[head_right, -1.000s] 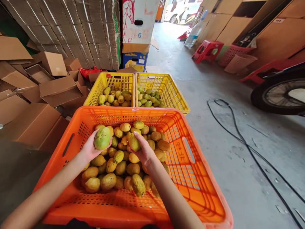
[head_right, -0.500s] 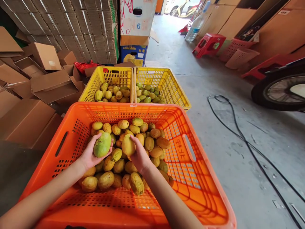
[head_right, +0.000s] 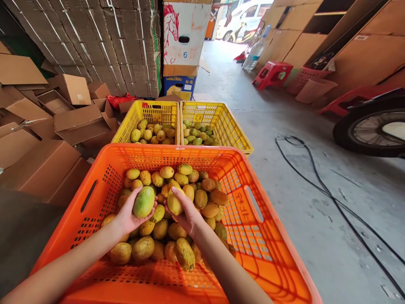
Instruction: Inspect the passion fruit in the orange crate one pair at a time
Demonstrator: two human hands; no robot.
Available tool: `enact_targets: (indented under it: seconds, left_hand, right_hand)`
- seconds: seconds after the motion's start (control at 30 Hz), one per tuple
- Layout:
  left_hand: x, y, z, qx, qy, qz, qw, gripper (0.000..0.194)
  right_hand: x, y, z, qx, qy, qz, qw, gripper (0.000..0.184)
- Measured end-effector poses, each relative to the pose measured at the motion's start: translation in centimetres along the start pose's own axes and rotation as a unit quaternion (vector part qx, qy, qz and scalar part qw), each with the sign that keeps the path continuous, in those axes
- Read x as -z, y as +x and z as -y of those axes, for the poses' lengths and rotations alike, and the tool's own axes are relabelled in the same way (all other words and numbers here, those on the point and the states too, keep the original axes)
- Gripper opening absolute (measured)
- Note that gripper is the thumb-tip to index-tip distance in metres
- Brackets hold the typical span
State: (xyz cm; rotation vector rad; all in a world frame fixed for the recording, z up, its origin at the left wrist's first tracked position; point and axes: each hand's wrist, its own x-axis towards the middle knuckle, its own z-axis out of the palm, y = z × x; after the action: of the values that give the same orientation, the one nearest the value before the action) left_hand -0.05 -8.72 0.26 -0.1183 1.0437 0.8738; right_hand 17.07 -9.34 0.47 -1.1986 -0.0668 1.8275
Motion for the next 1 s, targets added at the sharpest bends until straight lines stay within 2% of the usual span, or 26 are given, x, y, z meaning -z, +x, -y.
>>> enact_targets:
  seconds: [0.1,0.27,0.37,0.53,0.73,0.87,1.0]
  left_hand:
    - [0.0,0.2,0.4,-0.027,0.015,-0.021,0.999,0.018]
    - [-0.5,-0.5,0.5,-0.048,0.016,0.002,0.999,0.014]
    - [-0.6,-0.7,0.7,-0.052,0.002,-0.017,0.999,0.01]
    - [-0.4,-0.6,0.9,-0.033,0.006,-0.032,0.999,0.014]
    - [-0.7,-1.1,1.0,-0.003,0.056,-0.026,0.998,0.024]
    - [-0.6,-1.3,1.1,-0.015,0.089,-0.005,0.996,0.021]
    - [-0.7,-1.2,1.3,-0.028,0.08,-0.012,0.996,0.019]
  right_hand:
    - [0.3,0.1,-0.1,0.018,-0.013,0.015,1.0,0.027]
    - [0.6,0.4,-0.3,0.028,-0.041,0.057,0.997,0.021]
    - [0.4,0.2,-0.5,0.034,-0.049,0.074,0.996,0.02]
    - [-0.4,-0.6,-0.8,0.024,-0.025,0.059,0.998,0.02]
    - [-0.5,-0.5,-1.2,0.07,-0.052,0.064,0.994,0.034]
    - [-0.3,-0.5,-1.1,0.069,-0.063,0.053,0.994,0.041]
    - [-0.2,-0.6,-1.3,0.058,-0.081,0.033,0.994,0.041]
